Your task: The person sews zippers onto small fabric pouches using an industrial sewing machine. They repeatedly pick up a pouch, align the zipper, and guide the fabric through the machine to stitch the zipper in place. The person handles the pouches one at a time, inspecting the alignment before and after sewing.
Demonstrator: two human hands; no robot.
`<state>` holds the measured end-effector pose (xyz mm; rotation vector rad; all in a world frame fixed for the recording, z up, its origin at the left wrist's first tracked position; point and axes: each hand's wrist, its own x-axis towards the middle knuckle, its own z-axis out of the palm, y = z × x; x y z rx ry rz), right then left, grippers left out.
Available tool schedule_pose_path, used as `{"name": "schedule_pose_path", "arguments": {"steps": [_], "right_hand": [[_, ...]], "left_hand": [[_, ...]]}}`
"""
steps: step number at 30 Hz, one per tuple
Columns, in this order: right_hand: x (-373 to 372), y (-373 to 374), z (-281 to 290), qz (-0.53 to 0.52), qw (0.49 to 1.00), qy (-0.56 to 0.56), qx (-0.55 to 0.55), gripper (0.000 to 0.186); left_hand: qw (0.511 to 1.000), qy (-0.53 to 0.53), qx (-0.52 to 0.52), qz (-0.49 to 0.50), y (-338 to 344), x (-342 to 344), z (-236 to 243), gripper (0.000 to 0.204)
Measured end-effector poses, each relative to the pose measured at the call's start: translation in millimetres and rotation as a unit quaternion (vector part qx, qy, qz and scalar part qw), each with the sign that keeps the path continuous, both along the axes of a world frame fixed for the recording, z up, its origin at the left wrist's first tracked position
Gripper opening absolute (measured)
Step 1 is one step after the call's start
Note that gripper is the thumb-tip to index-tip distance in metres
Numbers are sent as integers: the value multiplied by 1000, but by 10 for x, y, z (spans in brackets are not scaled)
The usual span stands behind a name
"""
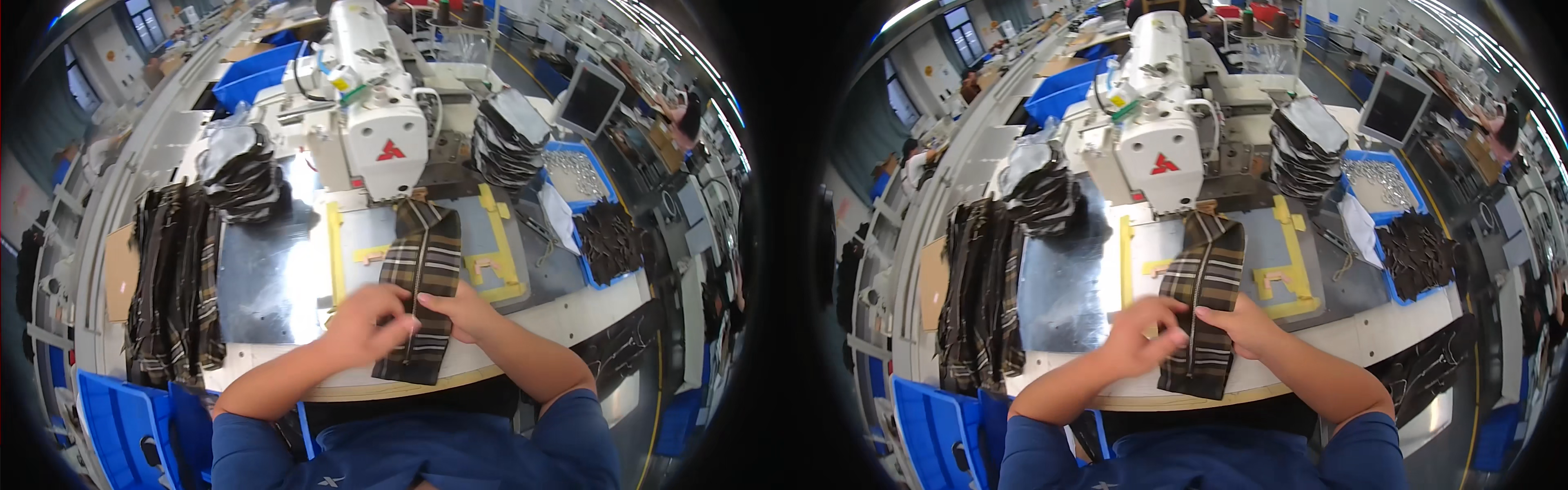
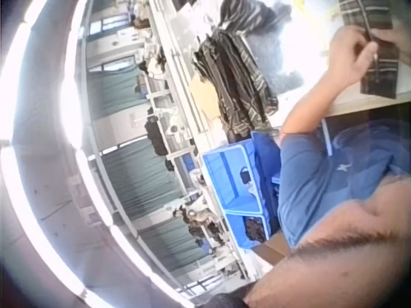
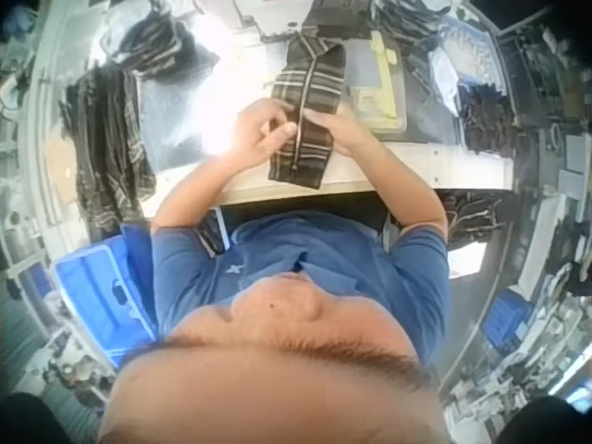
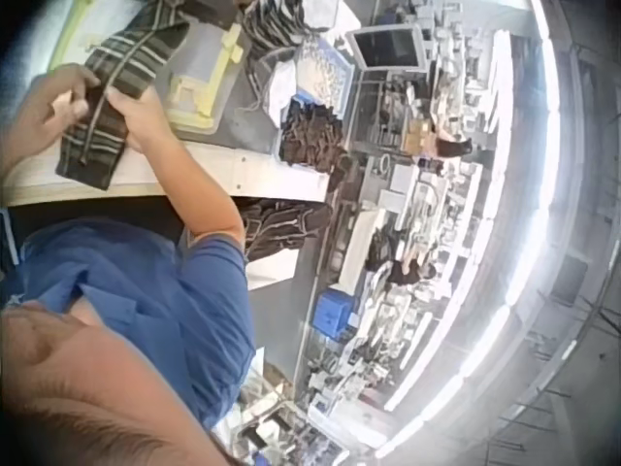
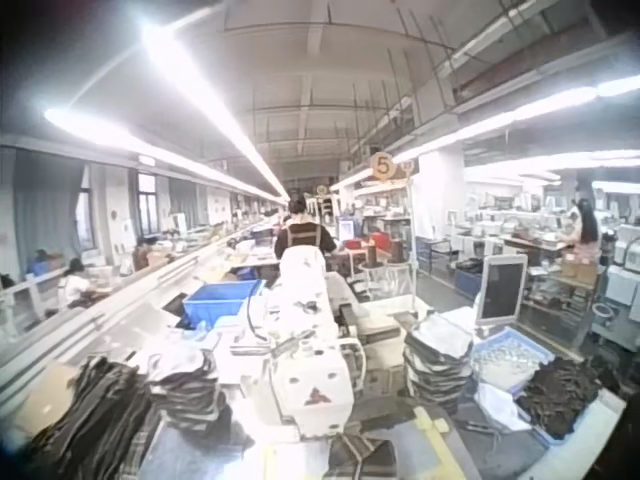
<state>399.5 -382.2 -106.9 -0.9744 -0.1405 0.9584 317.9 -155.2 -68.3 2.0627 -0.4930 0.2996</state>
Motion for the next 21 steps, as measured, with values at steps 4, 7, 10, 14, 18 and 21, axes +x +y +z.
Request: {"name": "schedule_pose_path", "arguments": {"steps": [4, 7, 10, 14, 18, 21], "right_hand": [[144, -251, -89, 6, 995, -93, -41, 56], [322, -169, 61, 54, 968, -233, -79, 62], [678, 18, 413, -5, 941, -291, -170, 49], [1388, 58, 320, -47, 957, -275, -84, 31], [1415, 162, 118, -63, 991, -111, -32, 31], [1505, 73, 77, 17, 973, -163, -165, 33]], "left_hand": [[928, 307, -199, 72, 289, 764, -193, 30], [756, 417, -495, -95, 187, 1007, -78, 39], [832, 334, -439, -64, 126, 1234, -162, 44], [878, 316, -350, -74, 97, 1320, -245, 42], [871, 287, -396, -47, 22, 1352, -383, 45], [868, 296, -397, -40, 80, 1475, -451, 51]]}}
